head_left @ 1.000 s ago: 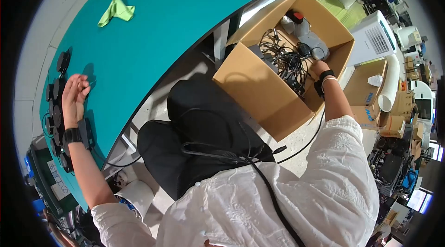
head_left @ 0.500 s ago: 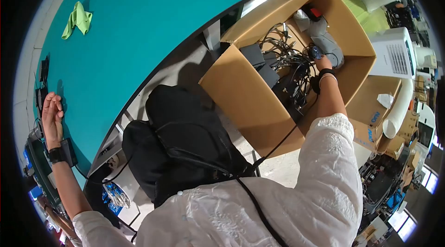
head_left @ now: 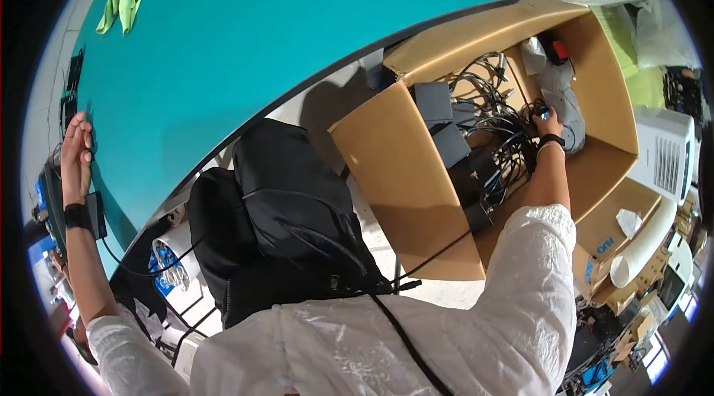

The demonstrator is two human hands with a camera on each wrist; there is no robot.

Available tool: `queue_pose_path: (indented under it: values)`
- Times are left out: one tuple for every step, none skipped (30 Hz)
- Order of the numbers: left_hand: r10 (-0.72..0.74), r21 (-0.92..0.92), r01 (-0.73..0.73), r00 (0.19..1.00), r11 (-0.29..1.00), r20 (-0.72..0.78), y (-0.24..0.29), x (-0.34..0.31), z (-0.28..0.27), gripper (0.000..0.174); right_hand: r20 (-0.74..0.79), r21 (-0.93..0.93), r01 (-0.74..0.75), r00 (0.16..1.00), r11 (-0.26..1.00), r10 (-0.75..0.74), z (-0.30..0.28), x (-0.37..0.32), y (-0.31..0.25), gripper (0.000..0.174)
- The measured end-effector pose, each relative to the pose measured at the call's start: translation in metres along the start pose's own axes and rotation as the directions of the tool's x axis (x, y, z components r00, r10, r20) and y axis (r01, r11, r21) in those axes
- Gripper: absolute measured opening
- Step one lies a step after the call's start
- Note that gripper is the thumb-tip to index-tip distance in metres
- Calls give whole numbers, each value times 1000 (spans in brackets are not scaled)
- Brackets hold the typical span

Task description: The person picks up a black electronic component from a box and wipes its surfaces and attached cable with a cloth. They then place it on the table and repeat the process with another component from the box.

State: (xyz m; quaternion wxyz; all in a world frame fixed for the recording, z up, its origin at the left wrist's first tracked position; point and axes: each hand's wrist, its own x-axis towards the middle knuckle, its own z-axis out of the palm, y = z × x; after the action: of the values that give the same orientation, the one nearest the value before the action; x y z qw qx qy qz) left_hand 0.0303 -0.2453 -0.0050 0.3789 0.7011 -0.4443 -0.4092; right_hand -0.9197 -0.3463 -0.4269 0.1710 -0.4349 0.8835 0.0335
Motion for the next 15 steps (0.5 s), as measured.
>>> queue_pose_path:
  values:
    - [-5, -4, 5, 1000, 1000, -24, 2, -2, 5, 40, -3, -44, -17, 1000, 999, 16, 5, 6, 5, 92]
    - [-7, -2, 7, 999, 1000, -40, 4, -3, 7, 40, -8, -87, -33, 999, 996, 33, 9, 13, 10, 95]
    - [-5, 9, 6, 999, 1000, -33, 5, -4, 7, 41, 37, -44, -31, 999, 999, 32, 9, 15, 13, 98]
    - [-4, 19, 4, 1000, 1000, -27, 5, -4, 8, 43, 83, -2, -30, 996, 1000, 30, 4, 10, 8, 100]
    - [10, 54, -8, 999, 999, -36, 5, -5, 9, 43, 98, -27, -61, 993, 998, 63, 0, 4, 1, 106]
    - [8, 53, -5, 999, 999, -53, 4, -4, 8, 43, 61, 8, -80, 995, 997, 79, -7, -9, -9, 98]
    - [-14, 61, 16, 999, 998, -30, 4, -3, 6, 43, 48, 30, -12, 999, 999, 10, 0, -2, -3, 90]
    - [-36, 69, 37, 999, 997, -5, 4, -2, 4, 43, 32, 51, 57, 998, 997, -59, 6, 6, 3, 82]
    - [-44, 30, 44, 999, 999, -22, 7, -3, 10, 43, -32, 62, 164, 986, 985, -162, 3, -8, -6, 67]
    - [-42, 27, 43, 998, 999, -40, 7, -3, 12, 43, -62, 12, 251, 966, 968, -250, 5, -11, -10, 63]
    - [-24, 41, 25, 999, 999, -23, 7, -4, 13, 43, -47, 1, 259, 965, 966, -258, 3, -13, -12, 58]
    - [-7, 56, 7, 1000, 998, -9, 7, -5, 14, 42, -31, -10, 268, 963, 963, -269, 0, -16, -16, 52]
    - [-5, 52, 6, 1000, 999, -23, 10, -6, 20, 42, -82, 26, 223, 972, 974, -221, 0, -16, -16, 46]
    - [-6, 49, 8, 999, 999, -44, 12, -9, 25, 41, -127, 64, 185, 976, 981, -176, 1, -15, -14, 41]
    - [1, 45, 0, 1000, 999, -24, 11, -9, 24, 39, -144, 10, 163, 977, 987, -160, -2, -15, -14, 39]
